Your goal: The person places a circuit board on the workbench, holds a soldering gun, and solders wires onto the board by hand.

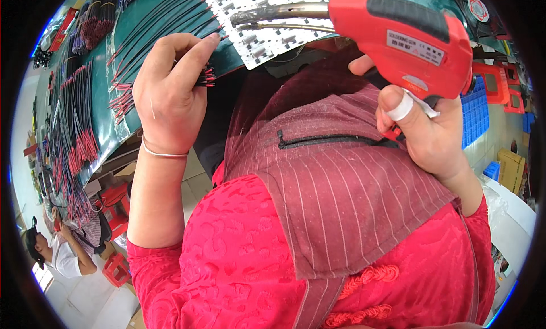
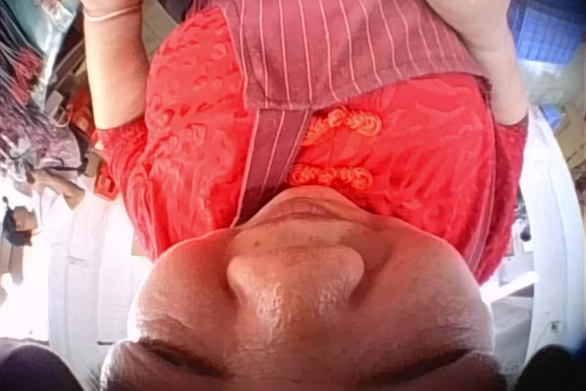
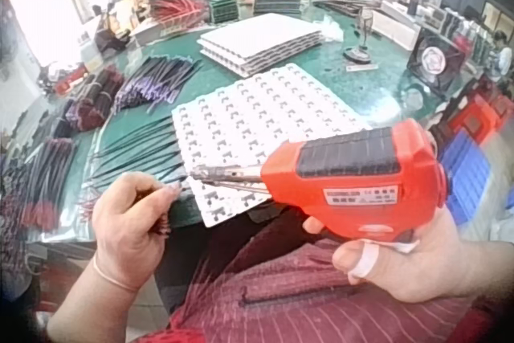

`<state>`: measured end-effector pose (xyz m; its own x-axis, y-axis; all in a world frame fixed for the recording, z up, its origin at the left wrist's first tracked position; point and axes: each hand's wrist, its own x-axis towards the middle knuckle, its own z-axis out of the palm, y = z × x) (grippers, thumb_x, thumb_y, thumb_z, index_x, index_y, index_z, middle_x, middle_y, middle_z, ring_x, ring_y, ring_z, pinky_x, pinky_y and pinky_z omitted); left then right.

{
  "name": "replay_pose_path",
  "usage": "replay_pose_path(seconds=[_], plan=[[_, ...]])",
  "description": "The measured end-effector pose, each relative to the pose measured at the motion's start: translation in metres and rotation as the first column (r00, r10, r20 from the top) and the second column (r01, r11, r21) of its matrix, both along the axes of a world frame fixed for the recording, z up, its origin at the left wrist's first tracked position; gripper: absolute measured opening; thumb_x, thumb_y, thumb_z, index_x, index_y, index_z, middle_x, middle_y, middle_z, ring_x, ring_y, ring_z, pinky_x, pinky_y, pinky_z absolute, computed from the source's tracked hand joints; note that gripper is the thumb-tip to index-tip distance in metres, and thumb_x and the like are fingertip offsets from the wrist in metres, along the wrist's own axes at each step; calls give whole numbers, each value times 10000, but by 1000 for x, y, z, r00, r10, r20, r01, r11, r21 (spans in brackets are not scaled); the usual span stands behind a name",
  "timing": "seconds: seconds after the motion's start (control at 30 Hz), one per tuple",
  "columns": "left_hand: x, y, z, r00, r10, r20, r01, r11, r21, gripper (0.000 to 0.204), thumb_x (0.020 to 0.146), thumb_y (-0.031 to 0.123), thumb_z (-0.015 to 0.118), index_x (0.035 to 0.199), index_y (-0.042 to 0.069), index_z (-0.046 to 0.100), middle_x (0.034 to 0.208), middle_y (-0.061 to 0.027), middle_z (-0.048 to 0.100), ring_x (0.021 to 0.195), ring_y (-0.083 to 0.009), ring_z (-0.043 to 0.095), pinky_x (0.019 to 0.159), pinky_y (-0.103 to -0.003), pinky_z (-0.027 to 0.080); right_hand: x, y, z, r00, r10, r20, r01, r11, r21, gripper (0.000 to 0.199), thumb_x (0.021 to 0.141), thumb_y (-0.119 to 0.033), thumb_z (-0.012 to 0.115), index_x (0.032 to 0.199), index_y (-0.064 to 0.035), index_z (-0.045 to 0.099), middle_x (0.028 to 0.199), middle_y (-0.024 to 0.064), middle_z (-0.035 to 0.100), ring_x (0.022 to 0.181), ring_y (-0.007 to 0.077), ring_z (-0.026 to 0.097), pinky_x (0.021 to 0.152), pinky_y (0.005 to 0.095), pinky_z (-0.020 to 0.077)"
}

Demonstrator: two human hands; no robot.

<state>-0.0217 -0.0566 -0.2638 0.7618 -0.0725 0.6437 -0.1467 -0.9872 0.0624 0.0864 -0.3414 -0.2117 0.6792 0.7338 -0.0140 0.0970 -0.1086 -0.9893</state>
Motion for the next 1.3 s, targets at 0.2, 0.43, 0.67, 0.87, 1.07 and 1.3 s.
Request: replay_pose_path(seconds=[0.2, 0.43, 0.67, 0.87, 1.07, 1.3], plan=[[-2, -3, 4, 999, 21, -44, -22, 1000, -9, 486, 565, -108, 638, 1004, 88, 712, 873, -57, 606, 752, -235, 614, 624, -336, 502, -1, 0, -2, 1000, -4, 4, 4, 1000, 26, 262, 923, -99, 659, 1162, 1, 622, 1100, 121, 675, 685, 67, 580, 579, 213, 475], [1, -3, 5, 999, -1, -46, 0, 1000, -13, 486, 555, -94, 646, 993, 105, 713, 868, -44, 600, 750, -233, 611, 626, -337, 499, 2, 2, -6, 998, -24, 60, 18, 995, 94, 235, 881, -53, 713, 1109, -8, 679, 1005, 48, 713, 775, 79, 626, 653, 218, 500], [-1, -7, 5, 997, 40, -72, -40, 999, 0, 479, 562, -93, 638, 987, 116, 709, 878, -34, 593, 741, -226, 611, 617, -337, 495, 3, -2, -6, 992, 48, 116, -46, 999, -17, 235, 927, -129, 660, 1102, 19, 606, 1014, 121, 654, 661, 100, 569, 573, 248, 490], [1, -6, 4, 997, 46, -60, -45, 999, 16, 479, 562, -93, 632, 987, 115, 702, 884, -34, 591, 740, -228, 611, 613, -336, 496, 0, -1, -8, 997, 24, 74, -23, 1000, -9, 258, 932, -136, 660, 1136, 9, 598, 1016, 112, 652, 663, 97, 571, 567, 236, 476], [0, -4, 2, 998, 40, -48, -39, 999, 16, 481, 560, -95, 631, 985, 117, 703, 885, -37, 594, 742, -229, 613, 615, -335, 498, 3, 4, -10, 998, 19, 61, -24, 996, 87, 243, 856, -22, 729, 1090, 8, 670, 1025, 75, 710, 939, 136, 662, 837, 280, 526], [0, -3, 2, 997, 47, -64, -46, 999, 12, 483, 560, -99, 629, 984, 118, 706, 881, -36, 598, 737, -227, 615, 614, -332, 498, 2, 1, -11, 989, 58, 135, -55, 998, -26, 250, 940, -123, 641, 1145, 13, 596, 1071, 139, 653, 648, 106, 574, 565, 241, 482]])
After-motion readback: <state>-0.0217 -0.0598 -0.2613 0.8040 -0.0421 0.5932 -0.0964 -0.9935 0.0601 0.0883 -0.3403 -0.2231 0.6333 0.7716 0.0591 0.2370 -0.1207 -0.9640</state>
